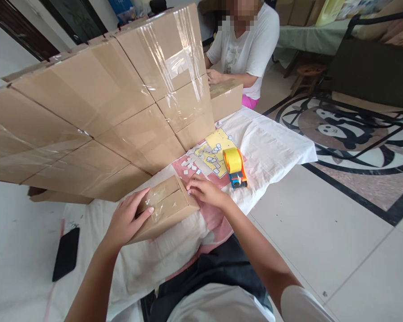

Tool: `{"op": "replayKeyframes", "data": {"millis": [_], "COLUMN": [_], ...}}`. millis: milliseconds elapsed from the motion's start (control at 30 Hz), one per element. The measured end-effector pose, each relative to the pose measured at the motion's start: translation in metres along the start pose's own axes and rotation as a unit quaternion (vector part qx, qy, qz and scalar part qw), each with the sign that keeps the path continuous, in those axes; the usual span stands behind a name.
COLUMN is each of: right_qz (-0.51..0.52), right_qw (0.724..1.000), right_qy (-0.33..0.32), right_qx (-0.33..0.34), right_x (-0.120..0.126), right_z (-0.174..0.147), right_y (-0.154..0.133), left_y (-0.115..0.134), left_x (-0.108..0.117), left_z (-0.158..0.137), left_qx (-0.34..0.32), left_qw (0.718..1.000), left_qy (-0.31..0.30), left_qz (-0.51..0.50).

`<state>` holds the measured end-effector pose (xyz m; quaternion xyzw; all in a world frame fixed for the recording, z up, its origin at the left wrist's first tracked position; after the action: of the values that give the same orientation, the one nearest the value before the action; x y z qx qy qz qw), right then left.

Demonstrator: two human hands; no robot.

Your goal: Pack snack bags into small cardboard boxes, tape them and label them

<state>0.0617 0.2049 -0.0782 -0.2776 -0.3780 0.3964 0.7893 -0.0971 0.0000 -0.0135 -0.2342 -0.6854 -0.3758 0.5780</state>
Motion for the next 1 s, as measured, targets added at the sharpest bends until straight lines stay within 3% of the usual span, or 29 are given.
{"op": "replayKeyframes", "data": {"millis": [100, 200, 433, 567, 800, 1000], "right_qz": [-0.020, -0.034, 0.181, 0.173, 0.178, 0.198], "right_qw": [0.998, 0.981, 0.916, 0.921, 0.948, 0.939], "right_qy": [0.035, 0.144, 0.316, 0.317, 0.196, 0.209], "right_qx": [-0.040, -0.125, -0.166, -0.146, -0.175, -0.187], "right_x": [-0.001, -0.003, -0.044, -0.043, -0.039, -0.039], "right_z": [-0.002, -0.013, -0.034, -0.038, -0.057, -0.052], "right_y": [0.001, 0.005, 0.014, 0.009, -0.019, -0.017], "left_y": [0.000, 0.000, -0.002, -0.003, -0.005, -0.001], "left_x": [-0.001, -0.003, -0.004, -0.003, -0.004, -0.003], "left_z": [0.000, 0.002, 0.004, 0.003, 0.004, 0.000], "left_qx": [0.003, -0.001, -0.005, -0.006, -0.016, -0.011], "left_qw": [1.000, 1.000, 1.000, 1.000, 0.999, 0.999], "left_qy": [-0.003, -0.010, -0.007, -0.008, -0.002, -0.006], "left_qz": [0.002, 0.013, 0.021, 0.024, 0.031, 0.034]}}
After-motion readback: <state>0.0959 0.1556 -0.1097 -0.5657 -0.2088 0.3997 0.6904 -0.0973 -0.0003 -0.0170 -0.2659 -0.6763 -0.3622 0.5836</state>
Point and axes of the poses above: each hand's wrist, its own z-axis towards the middle knuckle, its own x-axis out of the back of the hand, y = z × x, the point moved 6 cm from there along z, towards the middle knuckle, and after that the axes turned 10 degrees about x, right-handed, at the moved point
